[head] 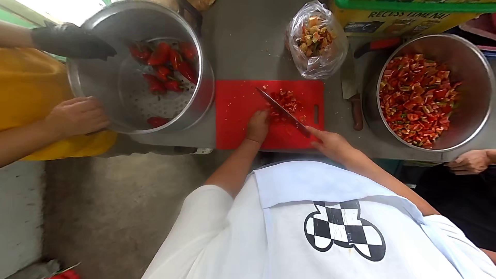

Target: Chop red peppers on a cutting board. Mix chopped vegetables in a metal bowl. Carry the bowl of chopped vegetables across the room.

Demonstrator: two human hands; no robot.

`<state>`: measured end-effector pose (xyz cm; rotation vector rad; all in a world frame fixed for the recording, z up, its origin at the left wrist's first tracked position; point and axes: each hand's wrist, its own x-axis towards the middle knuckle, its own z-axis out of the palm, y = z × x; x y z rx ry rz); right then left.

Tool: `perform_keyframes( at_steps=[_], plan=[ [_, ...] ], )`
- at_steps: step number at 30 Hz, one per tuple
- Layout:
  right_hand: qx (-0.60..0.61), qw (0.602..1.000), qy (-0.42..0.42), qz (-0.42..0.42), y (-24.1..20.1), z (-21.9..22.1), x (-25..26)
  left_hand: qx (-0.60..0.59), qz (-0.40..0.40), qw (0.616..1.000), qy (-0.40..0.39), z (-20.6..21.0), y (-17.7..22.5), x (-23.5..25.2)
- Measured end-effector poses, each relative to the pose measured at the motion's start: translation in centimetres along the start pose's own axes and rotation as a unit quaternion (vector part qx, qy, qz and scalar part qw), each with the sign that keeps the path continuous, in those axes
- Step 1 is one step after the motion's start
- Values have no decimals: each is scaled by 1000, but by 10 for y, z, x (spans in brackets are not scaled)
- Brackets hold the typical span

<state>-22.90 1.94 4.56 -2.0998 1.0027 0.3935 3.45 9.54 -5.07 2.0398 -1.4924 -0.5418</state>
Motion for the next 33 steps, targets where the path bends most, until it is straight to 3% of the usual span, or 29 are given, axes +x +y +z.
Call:
perform_keyframes(
  at_steps=[5, 8, 11, 15, 20, 26, 29, 33],
  plan=[
    [-41, 999, -10, 10, 2, 12, -2, -62, -43, 997, 12, -11, 3, 0],
    [-59, 998, -18, 4, -2, 17, 1, 10, 14, 1000, -7, -7, -14, -11],
    [-95, 995, -31, 11, -7, 20, 5, 41, 80, 995, 36, 4, -20, -12],
    [-116, 992, -52, 18, -12, 22, 10, 61, 99, 992, 53, 9, -20, -10],
    [-4, 997, -68, 30, -5, 5, 26, 55, 104, 992, 45, 12, -24, -12],
    [146, 988, 49, 16, 15, 5, -14, 5, 24, 999, -39, -15, -17, 11],
    [235, 964, 119, 45, 40, 29, -31, 8, 82, 991, -102, -13, -10, 48],
    [303, 937, 147, 97, 60, 55, -45, 63, 137, 970, -191, 8, 13, 93]
  ],
)
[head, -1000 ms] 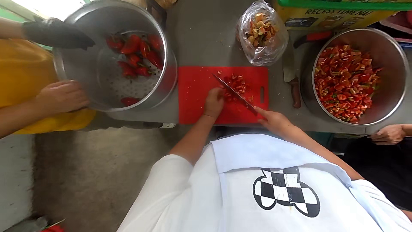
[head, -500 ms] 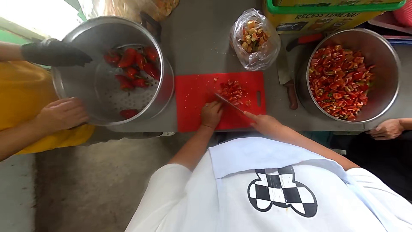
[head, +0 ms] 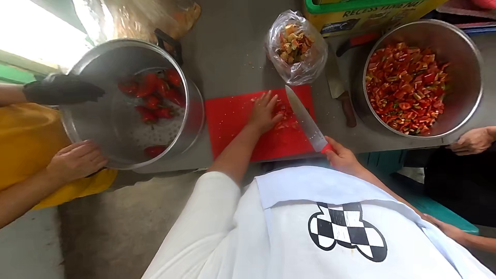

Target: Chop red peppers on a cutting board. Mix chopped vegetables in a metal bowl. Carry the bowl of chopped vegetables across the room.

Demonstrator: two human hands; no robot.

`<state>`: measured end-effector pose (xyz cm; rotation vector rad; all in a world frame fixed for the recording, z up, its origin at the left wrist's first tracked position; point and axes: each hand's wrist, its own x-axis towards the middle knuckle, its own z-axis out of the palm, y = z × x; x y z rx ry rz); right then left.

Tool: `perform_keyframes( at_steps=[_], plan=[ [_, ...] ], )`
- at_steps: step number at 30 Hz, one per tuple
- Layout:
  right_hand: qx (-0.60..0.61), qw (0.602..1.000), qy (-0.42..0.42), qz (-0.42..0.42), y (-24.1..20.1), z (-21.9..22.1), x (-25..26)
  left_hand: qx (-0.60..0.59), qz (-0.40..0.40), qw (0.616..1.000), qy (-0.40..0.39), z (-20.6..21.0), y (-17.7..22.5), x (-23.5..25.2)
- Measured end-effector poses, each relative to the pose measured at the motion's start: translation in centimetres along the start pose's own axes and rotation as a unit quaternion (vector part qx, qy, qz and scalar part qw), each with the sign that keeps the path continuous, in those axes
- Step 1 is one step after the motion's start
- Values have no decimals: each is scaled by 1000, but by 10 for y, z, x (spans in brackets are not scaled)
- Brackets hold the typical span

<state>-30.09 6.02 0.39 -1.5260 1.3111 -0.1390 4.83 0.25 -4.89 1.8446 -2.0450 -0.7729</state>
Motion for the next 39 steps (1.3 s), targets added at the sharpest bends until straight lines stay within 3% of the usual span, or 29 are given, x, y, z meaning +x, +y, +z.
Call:
perform_keyframes(
  at_steps=[3, 7, 10, 13, 19, 23, 28, 34, 39],
  plan=[
    [26, 999, 18, 32, 10, 4, -8, 3, 26, 999, -28, 9, 8, 6],
    [55, 996, 30, 62, 21, 12, -8, -44, 106, 993, 36, 11, -1, -32],
    [75, 994, 19, 74, 20, 17, -3, -11, 72, 996, 51, 18, -15, -62],
    [76, 995, -8, 62, 13, 22, 6, 41, -8, 999, -21, 18, -9, -68],
    [71, 996, -50, 28, 3, 36, 20, 27, 29, 999, 27, 32, 8, -39],
    [53, 997, -56, -2, -3, 46, 31, 27, 45, 995, 85, 43, 14, -22],
    [5, 997, -78, 13, -24, 50, 38, -31, -7, 988, 151, 48, 14, -16],
    [-12, 994, -107, -12, -55, 42, 34, -108, 16, 932, 345, 54, 8, -21],
    [-23, 996, -79, -39, -70, 11, 13, -109, 71, 891, 435, 36, 42, -3]
  ],
)
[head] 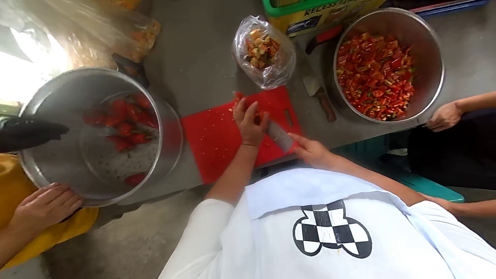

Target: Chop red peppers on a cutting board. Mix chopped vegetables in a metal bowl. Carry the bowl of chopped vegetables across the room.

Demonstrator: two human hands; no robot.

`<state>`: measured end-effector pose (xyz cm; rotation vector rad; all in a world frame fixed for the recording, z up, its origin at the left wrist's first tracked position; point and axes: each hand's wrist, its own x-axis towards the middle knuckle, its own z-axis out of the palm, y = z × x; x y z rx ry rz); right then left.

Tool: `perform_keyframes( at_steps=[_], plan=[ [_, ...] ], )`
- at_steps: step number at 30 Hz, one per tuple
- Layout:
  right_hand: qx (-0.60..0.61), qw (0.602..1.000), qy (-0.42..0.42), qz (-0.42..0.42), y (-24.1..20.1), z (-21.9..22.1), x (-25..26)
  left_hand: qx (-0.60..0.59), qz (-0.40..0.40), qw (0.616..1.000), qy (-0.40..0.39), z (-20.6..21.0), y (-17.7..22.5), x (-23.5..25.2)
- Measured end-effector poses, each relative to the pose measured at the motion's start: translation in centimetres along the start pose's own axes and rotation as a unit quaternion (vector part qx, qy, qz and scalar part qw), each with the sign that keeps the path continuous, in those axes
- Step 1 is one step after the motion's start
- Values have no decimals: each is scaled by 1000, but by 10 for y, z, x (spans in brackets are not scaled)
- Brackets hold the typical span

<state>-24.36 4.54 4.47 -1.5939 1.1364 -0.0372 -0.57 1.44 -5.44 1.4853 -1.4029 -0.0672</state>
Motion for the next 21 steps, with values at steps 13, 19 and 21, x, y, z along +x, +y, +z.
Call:
perform_keyframes(
  at_steps=[13, 19, 21],
  plan=[
    [-136, 928, 348, 7, 38, -135, -156, -284, 148, 947, -26, 190, 223, 101],
    [-272, 873, 337, 226, 78, -168, -165, -50, -66, 877, -473, 230, 216, 85],
    [-254, 874, 338, 239, 88, -172, -166, -78, -5, 883, -463, 198, 203, 85]
  ],
)
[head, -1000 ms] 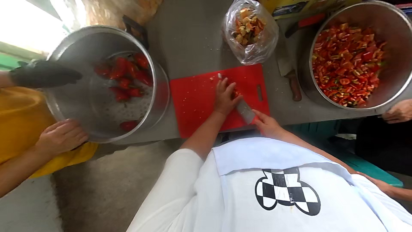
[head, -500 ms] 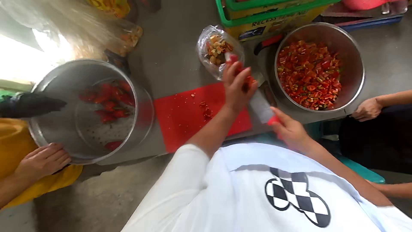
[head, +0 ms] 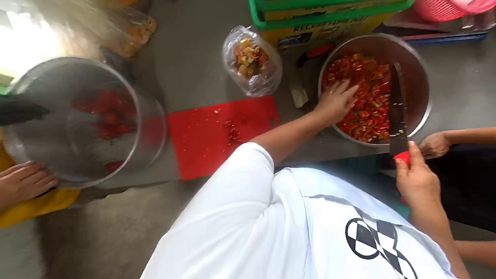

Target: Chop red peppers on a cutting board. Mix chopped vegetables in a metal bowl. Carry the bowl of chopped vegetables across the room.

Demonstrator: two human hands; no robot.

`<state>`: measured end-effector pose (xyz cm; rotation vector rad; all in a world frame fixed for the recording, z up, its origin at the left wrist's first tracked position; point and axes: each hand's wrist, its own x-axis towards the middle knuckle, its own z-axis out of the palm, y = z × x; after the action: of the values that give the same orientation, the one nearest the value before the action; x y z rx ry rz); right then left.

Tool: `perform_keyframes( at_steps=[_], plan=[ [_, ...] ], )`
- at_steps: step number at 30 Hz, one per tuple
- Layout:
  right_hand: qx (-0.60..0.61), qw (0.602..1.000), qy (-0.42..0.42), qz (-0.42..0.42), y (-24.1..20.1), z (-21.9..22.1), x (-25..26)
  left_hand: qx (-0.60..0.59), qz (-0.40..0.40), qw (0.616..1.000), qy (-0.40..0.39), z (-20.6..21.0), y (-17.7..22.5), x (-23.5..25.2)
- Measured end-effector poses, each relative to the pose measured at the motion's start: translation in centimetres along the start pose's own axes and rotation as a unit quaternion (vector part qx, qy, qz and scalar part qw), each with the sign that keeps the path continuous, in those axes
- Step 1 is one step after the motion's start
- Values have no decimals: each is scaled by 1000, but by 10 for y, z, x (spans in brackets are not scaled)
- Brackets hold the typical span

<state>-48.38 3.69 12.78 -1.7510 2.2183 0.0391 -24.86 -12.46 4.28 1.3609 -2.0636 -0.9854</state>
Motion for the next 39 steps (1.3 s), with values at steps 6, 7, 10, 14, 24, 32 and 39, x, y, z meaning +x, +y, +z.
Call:
perform_keyframes(
  at_steps=[6, 7, 10, 14, 24, 32, 39],
  plan=[
    [206, 977, 16, -57, 14, 26, 15, 87, -138, 975, 151, -94, -97, -156],
    [228, 971, 15, -65, 14, 31, 18, 108, -202, 960, 161, -100, -123, -188],
    [256, 961, -2, -101, 4, 40, 23, 156, -273, 937, 152, -95, -173, -279],
    [263, 953, -27, -146, -10, 48, 26, 231, -290, 924, 93, -65, -178, -311],
    [274, 938, -42, -210, -30, 49, 23, 225, -293, 923, 106, -79, -175, -217],
    [266, 941, -59, -201, -35, 43, 24, 228, -212, 947, 73, -82, -192, -183],
    [266, 946, -51, -179, -34, 37, 19, 250, -269, 929, 30, -81, -186, -173]
  ],
)
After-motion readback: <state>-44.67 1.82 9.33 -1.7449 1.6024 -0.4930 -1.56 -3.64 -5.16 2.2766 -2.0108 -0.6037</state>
